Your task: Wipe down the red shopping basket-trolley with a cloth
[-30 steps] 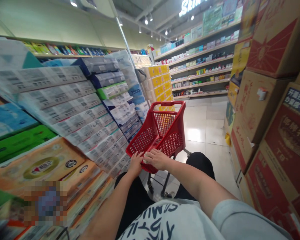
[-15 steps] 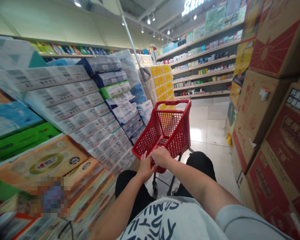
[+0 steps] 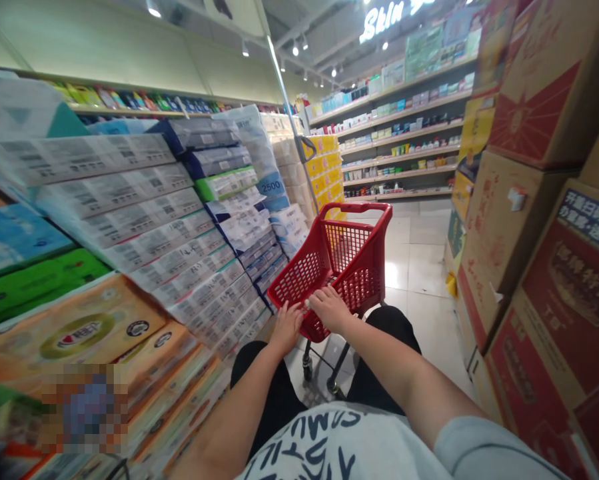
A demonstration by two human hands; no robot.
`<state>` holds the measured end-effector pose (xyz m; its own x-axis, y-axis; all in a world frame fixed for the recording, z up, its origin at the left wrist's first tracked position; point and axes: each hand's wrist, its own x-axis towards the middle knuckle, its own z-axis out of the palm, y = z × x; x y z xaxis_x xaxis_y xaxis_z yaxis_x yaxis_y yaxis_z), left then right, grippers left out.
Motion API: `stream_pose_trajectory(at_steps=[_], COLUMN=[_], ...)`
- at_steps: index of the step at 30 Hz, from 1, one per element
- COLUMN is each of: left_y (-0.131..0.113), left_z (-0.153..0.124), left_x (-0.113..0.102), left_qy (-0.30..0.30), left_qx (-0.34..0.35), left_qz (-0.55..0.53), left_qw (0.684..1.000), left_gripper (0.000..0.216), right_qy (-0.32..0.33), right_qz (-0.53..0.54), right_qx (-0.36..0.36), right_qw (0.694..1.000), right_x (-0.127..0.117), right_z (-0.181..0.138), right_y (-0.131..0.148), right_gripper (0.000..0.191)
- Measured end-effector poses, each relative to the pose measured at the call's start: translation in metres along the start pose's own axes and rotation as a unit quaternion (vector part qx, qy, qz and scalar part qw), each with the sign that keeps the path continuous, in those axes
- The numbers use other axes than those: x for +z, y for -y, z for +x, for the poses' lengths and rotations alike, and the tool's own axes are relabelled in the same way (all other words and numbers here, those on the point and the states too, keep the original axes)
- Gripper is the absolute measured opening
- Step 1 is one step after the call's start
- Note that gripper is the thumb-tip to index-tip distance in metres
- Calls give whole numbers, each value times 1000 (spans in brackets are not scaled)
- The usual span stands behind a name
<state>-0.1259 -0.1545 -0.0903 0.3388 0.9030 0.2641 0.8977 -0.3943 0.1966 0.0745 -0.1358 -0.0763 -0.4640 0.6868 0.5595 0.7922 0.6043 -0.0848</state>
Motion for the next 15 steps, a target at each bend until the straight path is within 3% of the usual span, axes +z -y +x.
stream_pose_trajectory(at_steps=[4, 7, 8, 11, 13, 15], left_y=[0, -3, -4, -5, -4, -1], left_z=[6, 8, 8, 7, 6, 6], left_x=[2, 1, 1, 0, 0, 0], left_qy=[5, 14, 16, 14, 8, 6], left_qx=[-8, -4, -4, -1, 14, 32], left_qz=[-6, -12, -14, -15, -11, -6], left_qw=[1000, 1000, 1000, 1000, 1000, 999], left_gripper=[36, 36, 36, 38, 39, 39], right_qy=[67, 153, 155, 83, 32, 33], right_qz=[-10, -33, -39, -33, -15, -3], right_qx=[-61, -20, 9, 45, 2, -41], right_qw=[996, 988, 987, 995, 999, 999], right_x=[-10, -18, -18, -11, -5, -3], right_z=[8, 27, 29, 20, 9, 6], right_y=[-9, -11, -10, -2, 2, 4], right_gripper=[27, 16, 15, 23, 25, 25])
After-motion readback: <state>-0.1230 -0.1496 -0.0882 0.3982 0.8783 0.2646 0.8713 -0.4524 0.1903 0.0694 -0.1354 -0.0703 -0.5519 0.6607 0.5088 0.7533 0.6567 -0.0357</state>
